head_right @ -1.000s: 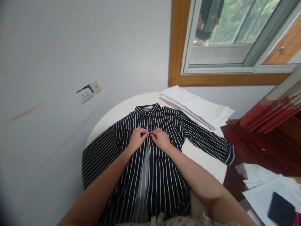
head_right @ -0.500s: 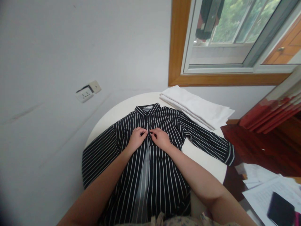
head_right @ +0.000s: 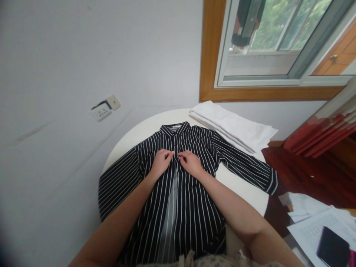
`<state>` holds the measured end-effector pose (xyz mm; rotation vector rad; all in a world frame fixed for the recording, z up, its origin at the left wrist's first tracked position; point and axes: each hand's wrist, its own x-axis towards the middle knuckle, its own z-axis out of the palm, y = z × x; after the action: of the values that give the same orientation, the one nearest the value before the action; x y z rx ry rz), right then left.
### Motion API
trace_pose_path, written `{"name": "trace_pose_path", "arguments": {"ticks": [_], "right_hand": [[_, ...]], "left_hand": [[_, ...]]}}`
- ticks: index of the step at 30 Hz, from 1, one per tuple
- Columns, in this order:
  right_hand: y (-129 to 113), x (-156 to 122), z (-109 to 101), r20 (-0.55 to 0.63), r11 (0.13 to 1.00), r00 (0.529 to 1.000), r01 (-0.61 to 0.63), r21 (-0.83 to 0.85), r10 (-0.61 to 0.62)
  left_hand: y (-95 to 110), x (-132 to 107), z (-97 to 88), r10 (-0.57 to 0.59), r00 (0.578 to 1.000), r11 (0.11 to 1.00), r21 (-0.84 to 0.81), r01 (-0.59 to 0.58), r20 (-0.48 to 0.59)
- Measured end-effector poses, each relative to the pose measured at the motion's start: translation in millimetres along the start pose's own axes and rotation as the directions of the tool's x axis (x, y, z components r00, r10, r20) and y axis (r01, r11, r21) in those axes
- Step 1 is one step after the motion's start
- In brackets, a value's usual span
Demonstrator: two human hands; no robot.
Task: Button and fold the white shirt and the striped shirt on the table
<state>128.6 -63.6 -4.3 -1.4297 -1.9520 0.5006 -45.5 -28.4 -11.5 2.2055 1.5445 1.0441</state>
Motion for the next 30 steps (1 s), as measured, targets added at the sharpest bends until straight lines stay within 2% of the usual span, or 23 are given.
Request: {"name": "trace_pose_path", "arguments": {"ticks": [2, 5, 8, 10, 13, 15, 23, 30], "right_hand": [[-0.7, 0.0, -1.3, -0.011, 1.0, 1.0, -0.004, -0.025, 0.004], [-1.2, -0.9, -3.2, -0.078, 0.987, 0.997, -0.024, -0.159, 0.012], [0.6, -3.6, -2.2, -0.15, 0.943, 0.989, -0.055, -0.327, 0.006], [3.4, -6.1, 0.7, -0.169, 0.907, 0.985, -0.101, -0.41, 0.034], [9.7, -9.1, 5.1, -0.133, 0.862, 0.983, -0.173, -0.476, 0.124], [14.6, -10.2, 5.4, -0.088, 0.848, 0.985, -0.172, -0.502, 0.148], [38.9, -1.9, -12.6, 0.1, 0.85, 0.992, -0.012, -0.526, 0.076], [51.6, 16.7, -17.6, 0.135, 0.86, 0.991, 0.06, -0.507, 0.01]], "left_hand": [[-4.9, 3.5, -3.6, -0.022, 0.998, 1.0, 0.011, 0.023, -0.054], [-14.5, 7.9, -10.1, -0.026, 0.994, 0.998, 0.051, 0.032, -0.11], [-22.0, 6.7, -12.8, 0.021, 1.0, 0.986, 0.163, -0.019, -0.012], [-24.5, 2.9, -11.3, 0.006, 0.997, 0.97, 0.243, -0.024, 0.073], [-25.5, -2.2, -7.1, -0.036, 0.989, 0.948, 0.318, -0.013, 0.146], [-26.0, -3.0, -5.0, -0.049, 0.985, 0.936, 0.351, -0.012, 0.164], [-32.9, 12.6, -0.3, -0.075, 0.978, 0.913, 0.408, -0.012, 0.196], [-33.8, 27.9, 2.9, -0.091, 0.972, 0.9, 0.436, -0.013, 0.217]]}}
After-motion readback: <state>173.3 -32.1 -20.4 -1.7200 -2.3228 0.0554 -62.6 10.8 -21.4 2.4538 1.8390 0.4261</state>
